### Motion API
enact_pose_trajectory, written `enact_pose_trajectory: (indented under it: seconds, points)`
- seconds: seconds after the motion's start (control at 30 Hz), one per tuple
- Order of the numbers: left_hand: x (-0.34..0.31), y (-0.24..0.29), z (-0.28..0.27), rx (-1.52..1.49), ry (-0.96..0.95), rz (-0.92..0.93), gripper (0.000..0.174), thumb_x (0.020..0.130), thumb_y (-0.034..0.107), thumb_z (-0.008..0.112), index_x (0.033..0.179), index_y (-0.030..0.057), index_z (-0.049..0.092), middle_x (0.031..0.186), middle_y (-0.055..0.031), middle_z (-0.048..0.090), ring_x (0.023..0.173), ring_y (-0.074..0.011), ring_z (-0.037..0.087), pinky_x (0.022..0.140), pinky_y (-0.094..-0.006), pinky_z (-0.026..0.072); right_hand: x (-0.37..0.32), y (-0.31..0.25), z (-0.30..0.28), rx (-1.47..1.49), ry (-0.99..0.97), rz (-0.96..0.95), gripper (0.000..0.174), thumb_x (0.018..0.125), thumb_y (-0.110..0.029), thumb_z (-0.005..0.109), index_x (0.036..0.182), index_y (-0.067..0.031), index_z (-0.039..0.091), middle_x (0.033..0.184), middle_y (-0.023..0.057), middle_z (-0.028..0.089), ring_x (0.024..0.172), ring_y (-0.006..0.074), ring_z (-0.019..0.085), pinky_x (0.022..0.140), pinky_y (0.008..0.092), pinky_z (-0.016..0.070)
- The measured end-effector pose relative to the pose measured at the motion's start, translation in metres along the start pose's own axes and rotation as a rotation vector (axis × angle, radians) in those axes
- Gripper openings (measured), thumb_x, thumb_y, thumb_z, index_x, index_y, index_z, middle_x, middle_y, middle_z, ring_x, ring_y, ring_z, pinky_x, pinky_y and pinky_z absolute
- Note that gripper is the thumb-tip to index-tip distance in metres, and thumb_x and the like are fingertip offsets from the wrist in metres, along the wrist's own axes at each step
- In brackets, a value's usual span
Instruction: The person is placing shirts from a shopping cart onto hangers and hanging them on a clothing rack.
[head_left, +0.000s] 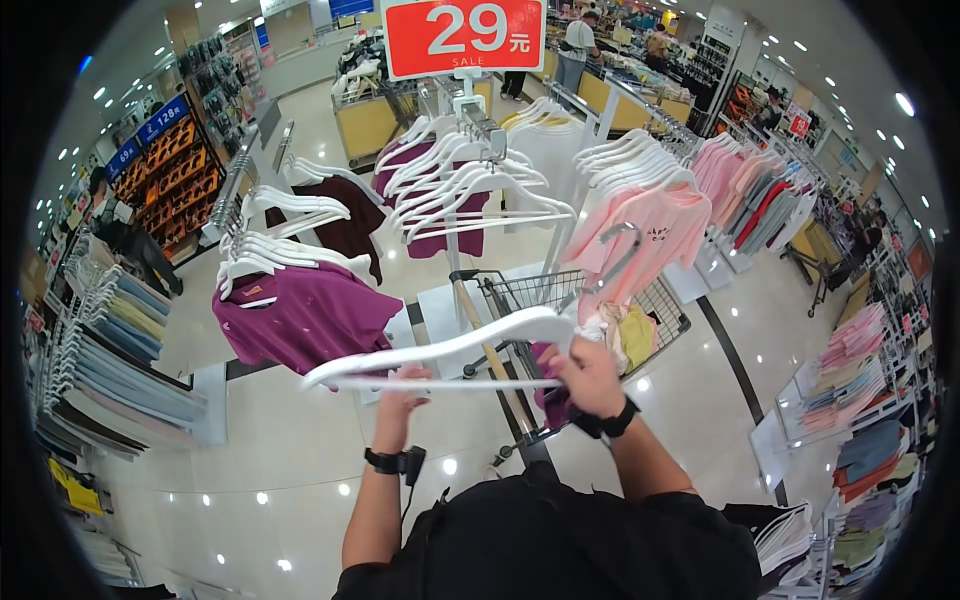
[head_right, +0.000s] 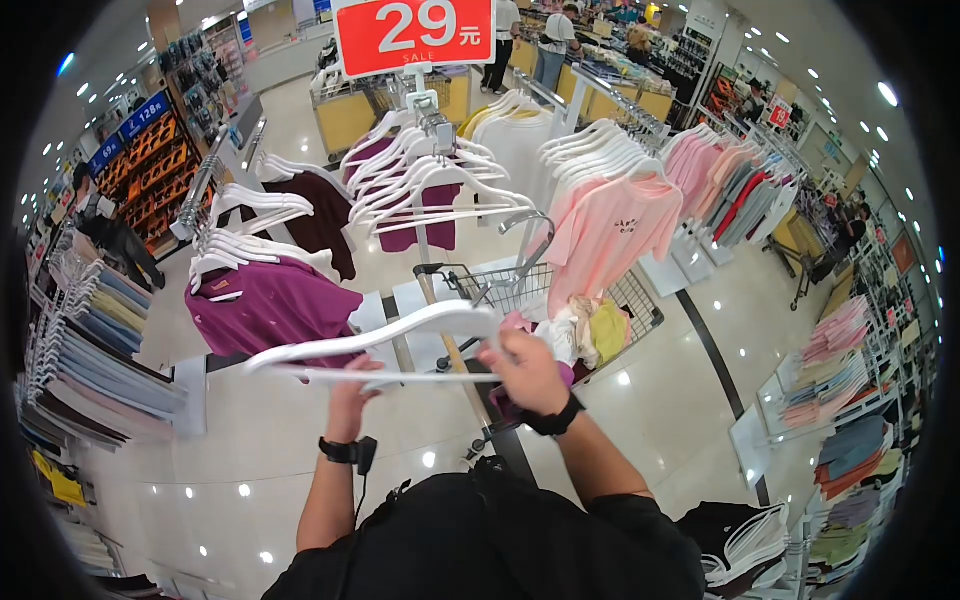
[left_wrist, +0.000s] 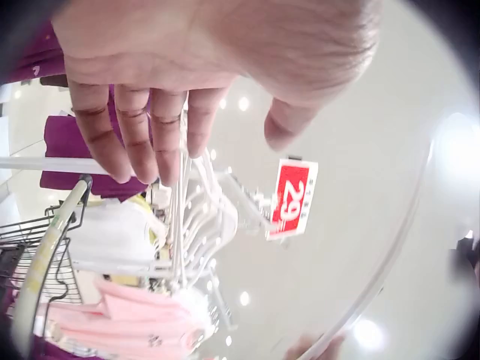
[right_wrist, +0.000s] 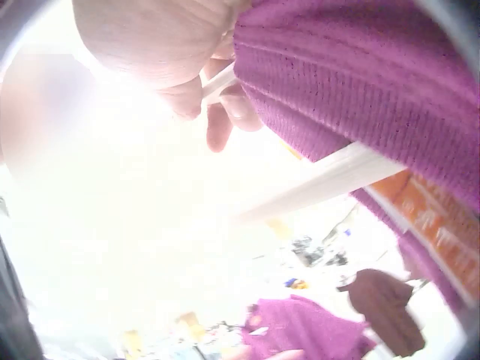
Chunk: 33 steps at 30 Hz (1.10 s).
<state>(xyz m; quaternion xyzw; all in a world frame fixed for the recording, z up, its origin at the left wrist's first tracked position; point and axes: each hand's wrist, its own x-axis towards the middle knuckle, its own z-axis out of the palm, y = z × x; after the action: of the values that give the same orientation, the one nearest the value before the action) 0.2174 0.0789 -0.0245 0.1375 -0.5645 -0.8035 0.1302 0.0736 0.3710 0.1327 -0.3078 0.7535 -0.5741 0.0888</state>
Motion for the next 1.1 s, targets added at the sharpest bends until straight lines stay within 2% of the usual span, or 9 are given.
enact_pose_trajectory:
  seconds: [0.17,0.27,0.4,0.53,0.67,0.8,0.9,1.03,1.1]
  points:
    - [-0.022,-0.036,0.009,0.763,-0.519,-0.192,0.045,0.093,0.013,0.068,0.134,-0.0024,0.056,0.129,-0.0124,0.061,0.122,-0.0236,0.057,0.101,-0.0375,0.0479,-0.014,-0.052,0.106,0.211,-0.349,-0.466,0.013,0.090,-0.007,0.068,0.098,0.0030,0.070,0.089,0.0135,0.066,0.075,0.0260,0.065,0.068,0.0345,0.0507]
    - [-0.051,-0.023,0.008,0.641,-0.456,0.006,0.046,0.094,0.018,0.068,0.135,-0.0003,0.057,0.125,-0.0134,0.064,0.116,-0.0237,0.061,0.099,-0.0381,0.0495,-0.021,-0.080,0.139,0.147,-0.442,-0.432,0.015,0.090,-0.008,0.069,0.099,0.0032,0.070,0.088,0.0133,0.064,0.076,0.0280,0.064,0.068,0.0343,0.0497]
    - [-0.102,-0.018,0.001,0.454,-0.332,0.244,0.047,0.096,0.025,0.069,0.137,0.0024,0.059,0.119,-0.0148,0.068,0.108,-0.0239,0.066,0.095,-0.0389,0.0515,-0.042,-0.097,0.162,0.228,-0.447,-0.311,0.022,0.097,-0.009,0.066,0.116,0.0003,0.072,0.083,0.0060,0.060,0.076,0.0132,0.063,0.066,0.0302,0.0484]
    - [-0.140,-0.019,-0.068,0.628,-0.111,-0.069,0.038,0.092,0.009,0.069,0.128,-0.0012,0.061,0.111,-0.0130,0.071,0.099,-0.0231,0.071,0.085,-0.0352,0.0551,-0.070,-0.101,0.196,0.659,-0.337,-0.170,0.030,0.103,-0.011,0.062,0.132,-0.0040,0.065,0.084,-0.0037,0.053,0.078,0.0056,0.048,0.070,0.0242,0.0417]
    - [-0.182,0.008,-0.137,0.350,0.363,-0.075,0.025,0.085,-0.010,0.060,0.108,-0.0005,0.059,0.097,-0.0088,0.066,0.086,-0.0208,0.071,0.068,-0.0339,0.0648,-0.059,-0.061,0.178,0.509,-0.357,-0.228,0.027,0.106,-0.018,0.058,0.127,-0.0030,0.066,0.083,-0.0048,0.052,0.076,0.0036,0.046,0.070,0.0232,0.0418]
    - [-0.216,0.061,-0.163,-0.093,0.593,0.043,0.014,0.093,-0.001,0.060,0.103,0.0065,0.055,0.097,-0.0070,0.066,0.085,-0.0192,0.069,0.080,-0.0356,0.0617,-0.052,-0.035,0.165,0.411,-0.403,0.007,0.020,0.103,-0.018,0.062,0.112,-0.0018,0.070,0.082,-0.0013,0.062,0.071,0.0089,0.049,0.067,0.0279,0.0433]
    - [-0.223,0.131,-0.149,-0.344,0.430,0.109,0.011,0.095,0.000,0.058,0.102,0.0066,0.054,0.104,-0.0081,0.066,0.091,-0.0199,0.068,0.083,-0.0343,0.0600,-0.040,-0.007,0.176,0.092,-0.344,-0.256,0.024,0.095,-0.021,0.070,0.104,0.0011,0.069,0.078,0.0132,0.065,0.065,0.0201,0.058,0.064,0.0333,0.0460]
    - [-0.194,0.154,-0.143,-0.465,0.378,0.135,0.011,0.096,-0.001,0.056,0.100,0.0073,0.052,0.106,-0.0090,0.064,0.096,-0.0192,0.065,0.089,-0.0308,0.0550,-0.011,0.013,0.182,-0.111,-0.348,-0.301,0.028,0.093,-0.027,0.073,0.104,-0.0012,0.071,0.082,0.0171,0.068,0.071,0.0354,0.063,0.065,0.0376,0.0492]
    - [-0.169,0.159,-0.138,-0.522,0.447,0.070,0.011,0.098,0.001,0.055,0.104,0.0097,0.052,0.101,-0.0071,0.064,0.093,-0.0173,0.065,0.085,-0.0295,0.0551,0.005,0.025,0.183,-0.135,-0.351,-0.386,0.027,0.094,-0.027,0.072,0.105,-0.0021,0.070,0.079,0.0158,0.066,0.069,0.0337,0.062,0.065,0.0385,0.0485]
